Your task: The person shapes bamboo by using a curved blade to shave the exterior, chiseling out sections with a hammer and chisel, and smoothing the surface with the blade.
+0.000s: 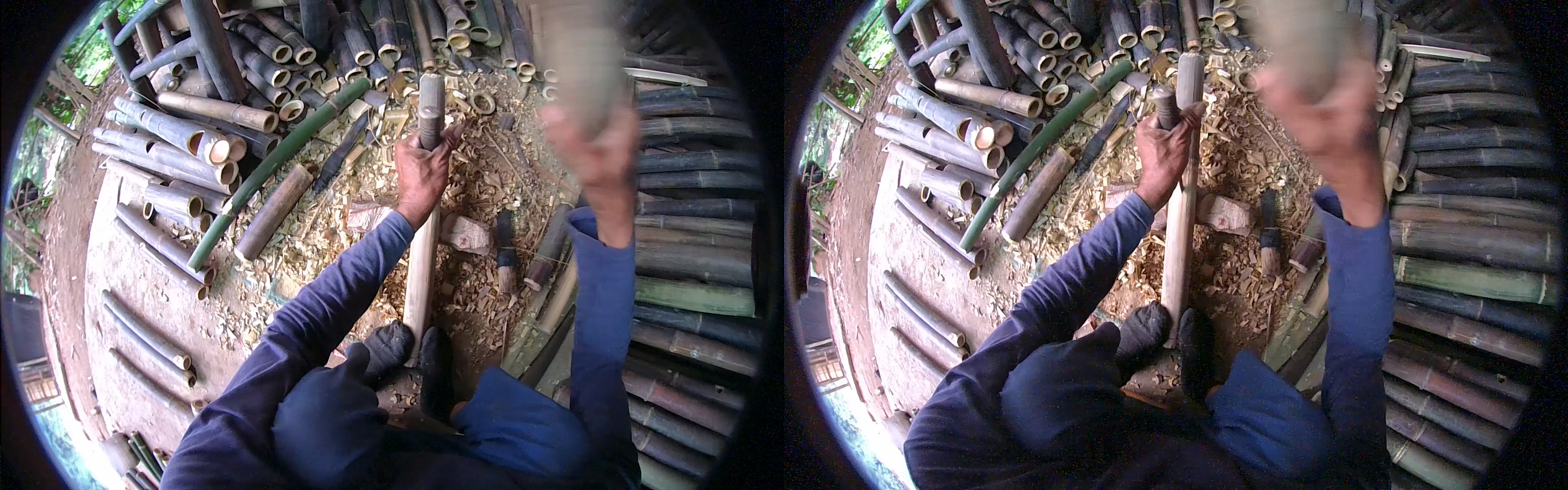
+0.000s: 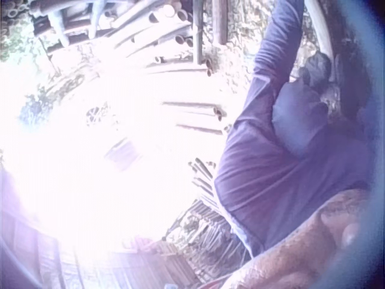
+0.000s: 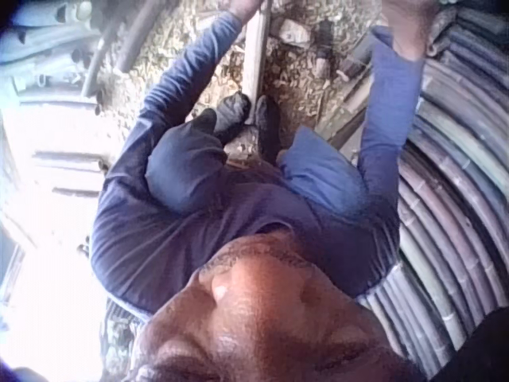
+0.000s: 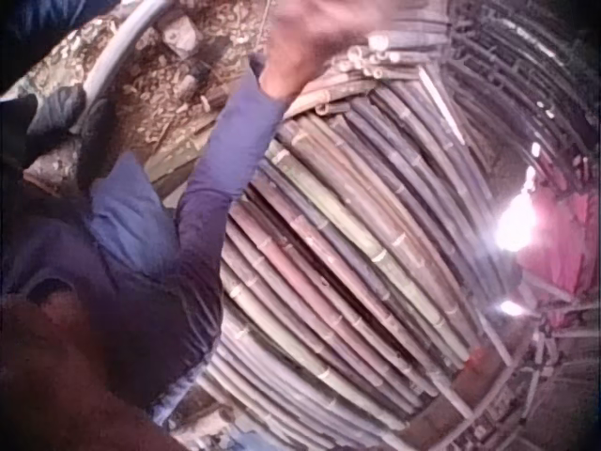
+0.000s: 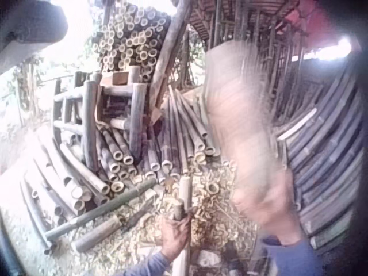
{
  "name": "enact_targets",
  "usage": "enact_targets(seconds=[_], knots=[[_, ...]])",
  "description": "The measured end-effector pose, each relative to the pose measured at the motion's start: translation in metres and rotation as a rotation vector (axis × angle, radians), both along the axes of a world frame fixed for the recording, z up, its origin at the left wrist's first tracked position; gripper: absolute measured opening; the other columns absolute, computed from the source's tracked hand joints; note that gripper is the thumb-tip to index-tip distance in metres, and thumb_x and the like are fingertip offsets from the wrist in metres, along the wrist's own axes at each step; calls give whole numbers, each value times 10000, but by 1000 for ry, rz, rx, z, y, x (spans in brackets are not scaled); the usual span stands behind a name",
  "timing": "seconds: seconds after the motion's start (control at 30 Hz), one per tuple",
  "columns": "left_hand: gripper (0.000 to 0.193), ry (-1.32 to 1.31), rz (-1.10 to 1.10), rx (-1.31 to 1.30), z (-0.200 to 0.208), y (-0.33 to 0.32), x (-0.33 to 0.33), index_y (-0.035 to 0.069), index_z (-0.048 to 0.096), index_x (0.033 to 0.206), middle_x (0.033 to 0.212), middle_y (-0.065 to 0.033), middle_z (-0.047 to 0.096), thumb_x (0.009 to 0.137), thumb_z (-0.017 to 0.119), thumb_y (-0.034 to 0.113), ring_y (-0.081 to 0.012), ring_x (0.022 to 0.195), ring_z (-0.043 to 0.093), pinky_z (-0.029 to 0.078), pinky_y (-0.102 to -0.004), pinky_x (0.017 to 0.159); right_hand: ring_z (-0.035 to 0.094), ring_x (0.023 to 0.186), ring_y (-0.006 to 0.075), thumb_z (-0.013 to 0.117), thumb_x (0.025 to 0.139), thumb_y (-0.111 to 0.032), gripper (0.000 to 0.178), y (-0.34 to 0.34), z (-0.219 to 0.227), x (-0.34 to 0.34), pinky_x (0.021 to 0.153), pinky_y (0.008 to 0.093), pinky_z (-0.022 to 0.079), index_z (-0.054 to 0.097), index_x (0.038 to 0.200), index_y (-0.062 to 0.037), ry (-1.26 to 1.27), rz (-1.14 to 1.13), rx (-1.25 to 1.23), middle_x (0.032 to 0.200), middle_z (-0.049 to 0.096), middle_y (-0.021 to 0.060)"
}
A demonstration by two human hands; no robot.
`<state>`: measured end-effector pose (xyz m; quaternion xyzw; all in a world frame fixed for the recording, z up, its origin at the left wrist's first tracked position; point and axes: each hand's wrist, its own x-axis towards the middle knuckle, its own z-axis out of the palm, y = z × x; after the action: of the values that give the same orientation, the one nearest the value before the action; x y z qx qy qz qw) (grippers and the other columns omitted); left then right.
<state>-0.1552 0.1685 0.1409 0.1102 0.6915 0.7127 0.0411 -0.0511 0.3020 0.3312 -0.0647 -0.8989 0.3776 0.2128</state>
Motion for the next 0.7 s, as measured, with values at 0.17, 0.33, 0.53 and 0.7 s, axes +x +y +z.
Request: enact_targets(seconds=[0.17,0.33,0.53,0.7], knots=[[194,317,31,89,-56,6,-20,6,711,976,715,-96,701,913,745,187,-218,583,641,500,-390,571,699,1027,348,793,720,-262,750,-21,-23,-27,854,421,574,524,1343,57,-139,232,407,1201,663,244],[212,-7,-57,49,-18,2,-1,14,769,925,595,-34,584,946,739,223,-94,548,487,436,-331,539,675,986,300,800,727,-330,827,-37,40,-14,873,385,559,491,1366,94,2,194,151,1166,644,222],[258,228,53,-71,-53,-4,-16,-24,725,846,613,-63,615,945,731,215,-98,563,536,451,-333,544,661,1066,326,804,725,-342,897,-31,-16,-32,919,385,541,443,1418,96,-415,180,160,1213,624,235],[265,-492,-104,460,-47,-24,-33,94,609,721,554,35,501,937,709,212,-72,463,435,336,-266,429,670,1056,325,799,740,-349,841,7,-44,15,911,402,553,462,1372,92,-318,186,-164,1191,631,233]])
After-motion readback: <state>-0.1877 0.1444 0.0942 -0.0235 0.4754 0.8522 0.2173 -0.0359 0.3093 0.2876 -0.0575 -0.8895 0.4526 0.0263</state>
